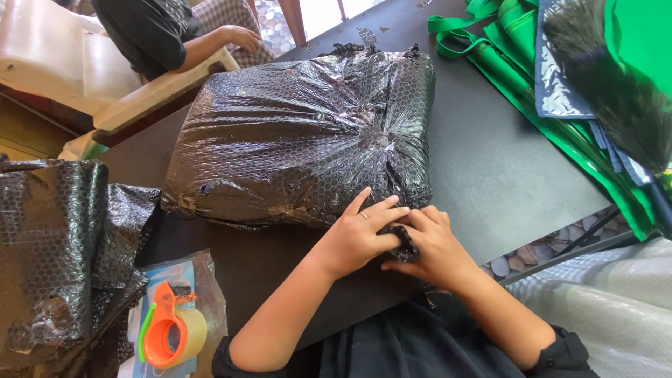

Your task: Wrapping an item in bubble wrap and cleaning reusable bags with a duster

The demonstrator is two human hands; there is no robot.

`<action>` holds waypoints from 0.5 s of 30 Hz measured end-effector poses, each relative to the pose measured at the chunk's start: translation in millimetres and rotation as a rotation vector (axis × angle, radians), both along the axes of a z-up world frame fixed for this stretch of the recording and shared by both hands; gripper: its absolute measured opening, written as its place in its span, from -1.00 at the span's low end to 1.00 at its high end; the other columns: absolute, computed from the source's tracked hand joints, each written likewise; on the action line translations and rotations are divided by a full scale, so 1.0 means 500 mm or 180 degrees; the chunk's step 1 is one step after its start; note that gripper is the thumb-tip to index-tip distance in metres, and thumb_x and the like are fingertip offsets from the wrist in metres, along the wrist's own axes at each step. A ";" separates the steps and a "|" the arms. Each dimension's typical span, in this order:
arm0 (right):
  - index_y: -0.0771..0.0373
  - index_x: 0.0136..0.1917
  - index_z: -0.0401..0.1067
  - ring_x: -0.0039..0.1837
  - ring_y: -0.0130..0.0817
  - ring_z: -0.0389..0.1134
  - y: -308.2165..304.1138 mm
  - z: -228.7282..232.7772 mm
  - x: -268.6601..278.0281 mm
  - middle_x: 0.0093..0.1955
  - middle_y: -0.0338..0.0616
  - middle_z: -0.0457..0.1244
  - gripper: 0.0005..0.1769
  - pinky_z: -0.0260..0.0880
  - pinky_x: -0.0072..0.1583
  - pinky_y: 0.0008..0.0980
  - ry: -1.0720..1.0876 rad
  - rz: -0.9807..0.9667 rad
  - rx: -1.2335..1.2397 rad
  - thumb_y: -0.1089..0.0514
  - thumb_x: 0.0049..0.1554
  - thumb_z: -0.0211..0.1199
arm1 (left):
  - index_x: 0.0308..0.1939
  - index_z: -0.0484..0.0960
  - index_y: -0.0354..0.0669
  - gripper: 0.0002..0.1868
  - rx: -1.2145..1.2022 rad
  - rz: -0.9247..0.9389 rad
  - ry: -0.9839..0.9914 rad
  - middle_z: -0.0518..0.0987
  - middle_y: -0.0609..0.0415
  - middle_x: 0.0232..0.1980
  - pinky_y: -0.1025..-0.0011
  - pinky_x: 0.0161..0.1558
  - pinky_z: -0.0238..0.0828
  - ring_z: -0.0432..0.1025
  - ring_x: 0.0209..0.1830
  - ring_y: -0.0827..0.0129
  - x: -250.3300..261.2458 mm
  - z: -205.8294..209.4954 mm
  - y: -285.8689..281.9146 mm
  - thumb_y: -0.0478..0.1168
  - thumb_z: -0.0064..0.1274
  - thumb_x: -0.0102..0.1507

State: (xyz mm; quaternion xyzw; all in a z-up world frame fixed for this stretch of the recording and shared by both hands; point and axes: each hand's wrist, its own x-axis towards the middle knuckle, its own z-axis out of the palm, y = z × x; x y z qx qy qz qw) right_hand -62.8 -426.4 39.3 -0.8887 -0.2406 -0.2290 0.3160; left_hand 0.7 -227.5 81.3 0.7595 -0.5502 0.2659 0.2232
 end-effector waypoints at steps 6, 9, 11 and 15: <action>0.15 0.07 0.63 -0.09 -0.20 0.42 -0.011 -0.086 0.030 -0.08 -0.25 0.42 -0.57 0.47 0.01 -0.23 -0.0895 -0.0298 0.0984 -0.12 0.02 0.47 | -0.21 0.64 0.16 -0.96 0.0268 0.0043 0.0479 0.65 0.38 0.15 0.08 0.46 0.11 0.49 0.28 0.50 0.032 -0.022 0.002 -0.09 0.16 0.30; 0.15 0.12 0.63 -0.02 -0.30 0.45 -0.012 -0.097 0.027 0.01 -0.27 0.41 -0.50 0.50 0.02 -0.29 -0.0880 -0.0428 0.1157 -0.19 0.04 0.45 | -0.16 0.68 0.17 -0.93 0.0378 0.0158 0.0614 0.66 0.45 0.14 0.12 0.46 0.09 0.48 0.28 0.60 0.033 -0.021 0.006 -0.08 0.18 0.29; 0.11 0.06 0.63 -0.05 -0.28 0.48 -0.018 -0.077 0.027 -0.05 -0.30 0.43 -0.60 0.50 0.01 -0.27 -0.0724 -0.0465 0.1368 0.01 -0.06 0.50 | -0.17 0.68 0.16 -0.91 0.0448 0.0162 0.0706 0.67 0.47 0.13 0.12 0.48 0.08 0.47 0.29 0.63 0.037 -0.030 0.011 -0.11 0.21 0.25; 0.14 -0.15 0.64 -0.16 -0.17 0.47 -0.016 -0.048 0.026 -0.18 -0.23 0.44 -0.83 0.51 -0.06 -0.22 -0.0486 -0.0060 0.1630 0.30 -0.06 0.43 | -0.22 0.65 0.08 -0.91 0.0474 0.0032 0.0925 0.67 0.40 0.11 0.15 0.49 0.08 0.48 0.28 0.60 0.039 -0.014 0.014 -0.18 0.24 0.21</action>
